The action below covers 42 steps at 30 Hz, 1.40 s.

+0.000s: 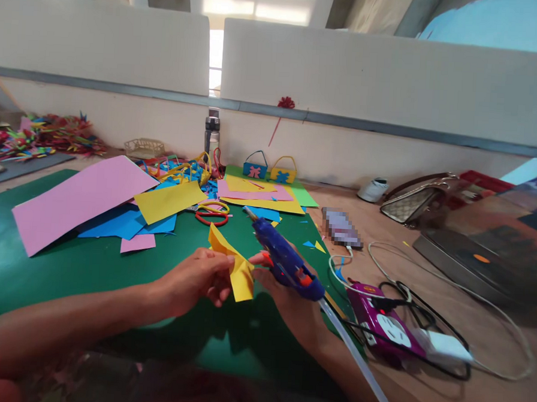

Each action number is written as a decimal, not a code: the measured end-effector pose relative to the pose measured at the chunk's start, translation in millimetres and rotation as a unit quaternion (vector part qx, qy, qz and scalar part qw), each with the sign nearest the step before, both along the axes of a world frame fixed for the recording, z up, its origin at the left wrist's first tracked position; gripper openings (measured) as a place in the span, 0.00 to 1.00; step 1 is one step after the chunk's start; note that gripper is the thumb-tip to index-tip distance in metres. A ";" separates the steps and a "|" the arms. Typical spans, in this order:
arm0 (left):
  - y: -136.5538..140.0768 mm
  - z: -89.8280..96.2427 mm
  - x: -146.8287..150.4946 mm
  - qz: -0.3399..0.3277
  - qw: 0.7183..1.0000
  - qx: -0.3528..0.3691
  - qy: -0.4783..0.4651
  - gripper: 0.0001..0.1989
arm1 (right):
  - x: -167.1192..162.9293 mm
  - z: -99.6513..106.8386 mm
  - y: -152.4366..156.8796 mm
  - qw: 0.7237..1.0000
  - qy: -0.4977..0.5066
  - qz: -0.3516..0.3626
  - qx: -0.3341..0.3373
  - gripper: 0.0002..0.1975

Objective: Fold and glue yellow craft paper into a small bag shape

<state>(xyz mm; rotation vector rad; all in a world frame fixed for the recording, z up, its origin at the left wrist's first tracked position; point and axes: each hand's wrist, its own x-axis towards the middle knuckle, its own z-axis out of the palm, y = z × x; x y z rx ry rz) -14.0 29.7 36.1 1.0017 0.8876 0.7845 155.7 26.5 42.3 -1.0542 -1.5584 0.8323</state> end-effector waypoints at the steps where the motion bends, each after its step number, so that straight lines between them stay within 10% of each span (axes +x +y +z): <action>1: 0.2 0.4 0.0 0.005 1.000 -0.003 -0.013 0.17 | 1.7 3.3 -1.7 1.000 -0.012 -0.007 0.011 0.09; 9: 3.1 3.3 -0.4 0.075 0.994 -0.006 -0.075 0.16 | 5.8 1.3 -13.1 0.997 -0.052 -0.024 0.049 0.29; 17: 4.8 2.7 2.5 0.045 0.996 -0.008 -0.076 0.17 | -0.5 -6.4 -7.9 0.995 -0.045 -0.048 0.080 0.26; 20: -1.4 4.0 1.1 0.020 0.995 0.092 0.037 0.18 | -2.6 -2.8 -7.5 0.991 -0.041 -0.063 0.114 0.21; 22: -6.1 4.0 -1.8 0.033 0.953 0.250 0.169 0.16 | -3.0 -0.5 -7.3 0.988 -0.041 -0.071 0.133 0.19; 25: -6.6 1.2 -7.8 0.135 0.794 0.509 0.303 0.08 | -2.3 0.9 -7.6 0.986 -0.039 -0.069 0.149 0.17; 29: 9.4 -4.7 -13.9 0.251 0.641 0.621 0.374 0.12 | 0.0 -1.6 -10.9 0.987 -0.046 -0.070 0.135 0.19; 36: 27.5 -7.0 -17.5 0.146 0.703 0.587 0.373 0.07 | 3.5 -13.2 -9.1 0.996 -0.044 -0.023 0.079 0.26; 42: 22.1 -5.8 -15.7 0.163 0.632 0.657 0.378 0.10 | 4.1 -18.5 -4.9 0.994 -0.021 0.029 0.100 0.29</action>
